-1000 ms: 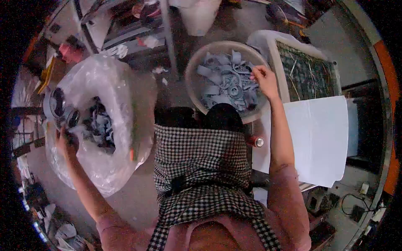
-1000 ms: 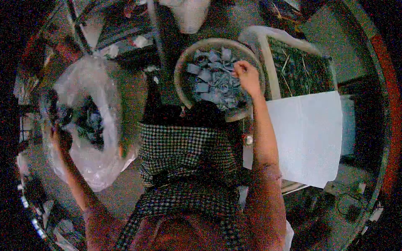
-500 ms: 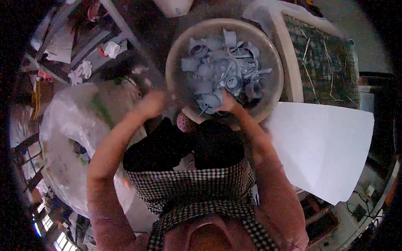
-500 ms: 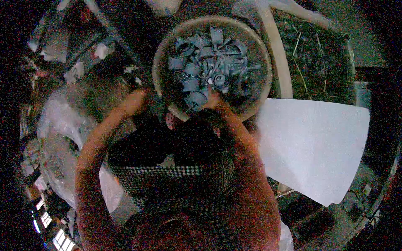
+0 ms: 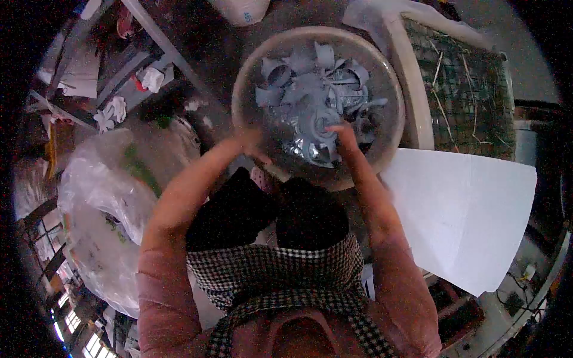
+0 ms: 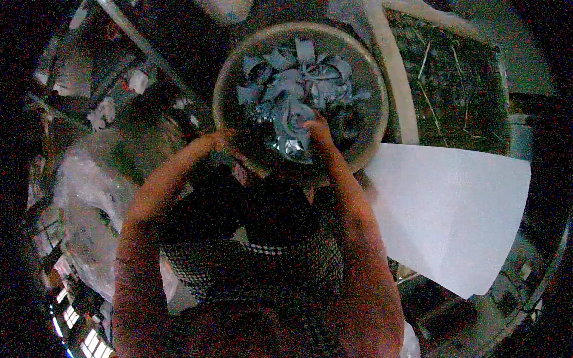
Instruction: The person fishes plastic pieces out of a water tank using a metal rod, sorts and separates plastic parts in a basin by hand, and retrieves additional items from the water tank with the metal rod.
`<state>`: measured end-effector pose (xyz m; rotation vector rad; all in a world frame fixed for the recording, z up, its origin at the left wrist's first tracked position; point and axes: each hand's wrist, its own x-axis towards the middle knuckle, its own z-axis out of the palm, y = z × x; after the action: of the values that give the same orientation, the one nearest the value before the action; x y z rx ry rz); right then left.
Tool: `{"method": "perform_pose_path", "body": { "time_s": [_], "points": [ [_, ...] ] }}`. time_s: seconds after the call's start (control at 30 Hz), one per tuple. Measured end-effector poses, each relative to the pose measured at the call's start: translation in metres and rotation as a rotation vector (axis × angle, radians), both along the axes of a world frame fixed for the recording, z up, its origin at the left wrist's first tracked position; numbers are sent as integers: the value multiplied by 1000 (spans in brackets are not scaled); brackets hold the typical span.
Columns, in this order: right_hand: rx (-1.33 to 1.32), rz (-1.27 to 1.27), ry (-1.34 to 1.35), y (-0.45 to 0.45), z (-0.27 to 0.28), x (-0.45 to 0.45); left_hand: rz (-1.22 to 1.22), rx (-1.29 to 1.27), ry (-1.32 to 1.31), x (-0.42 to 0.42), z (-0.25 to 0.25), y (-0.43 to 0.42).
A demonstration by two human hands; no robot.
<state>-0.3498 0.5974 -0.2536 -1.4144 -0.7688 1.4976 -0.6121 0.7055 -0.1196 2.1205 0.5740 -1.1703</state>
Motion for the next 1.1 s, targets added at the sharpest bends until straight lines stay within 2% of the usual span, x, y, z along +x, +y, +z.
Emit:
{"method": "perform_pose_path", "body": {
  "time_s": [0.03,0.07,0.1,0.13,0.17,0.2,0.23,0.27,0.3,0.37,0.5,0.57,0.63,0.67,0.7,0.77,0.8,0.87,0.93,0.97,1.03,1.07,1.1],
  "points": [
    [21,-24,119,3,-13,7,249,-36,-190,2,1,-17],
    [58,-42,0,7,-5,10,492,-72,-383,5,7,-32],
    [217,2,-132,14,0,13,476,-51,-389,18,29,-42],
    [379,27,-279,21,5,15,574,-55,-367,38,63,-49],
    [535,29,-422,28,11,18,619,-51,-362,44,70,-52],
    [291,-164,150,32,54,11,665,-47,-358,50,78,-55],
    [25,-336,720,35,106,2,744,-56,-578,50,58,-58],
    [-45,-364,697,37,166,-8,817,-70,-800,50,50,-58],
    [-29,-363,693,39,174,-8,807,-62,-811,53,54,-53],
    [-124,-527,848,45,195,-6,942,-153,-820,58,72,-44],
    [-64,-422,755,27,253,-3,923,-188,-1003,58,120,-48],
    [-87,-361,864,23,251,6,898,-186,-1019,58,120,-51],
    [-74,-277,810,21,245,11,774,72,-1040,59,111,-59],
    [-68,-277,810,20,244,13,776,22,-1162,65,128,-73],
    [-111,-318,865,19,242,14,770,24,-1167,68,128,-78],
    [-152,-362,917,16,234,17,1065,-208,-1014,71,128,-85],
    [-119,-324,872,13,227,17,1007,-33,-946,75,146,-90],
    [-80,-288,827,10,216,17,970,48,-957,77,141,-87],
    [50,-659,-760,6,205,15,929,132,-966,77,131,-86],
    [53,-665,-760,0,211,16,986,94,-1004,77,124,-88],
    [444,-274,-878,-17,235,20,1041,51,-1040,77,123,-88],
    [332,-65,-872,-18,242,19,1049,108,-951,77,124,-86],
    [329,-69,-873,-19,242,19,1054,165,-861,76,125,-86]
  ]
}}
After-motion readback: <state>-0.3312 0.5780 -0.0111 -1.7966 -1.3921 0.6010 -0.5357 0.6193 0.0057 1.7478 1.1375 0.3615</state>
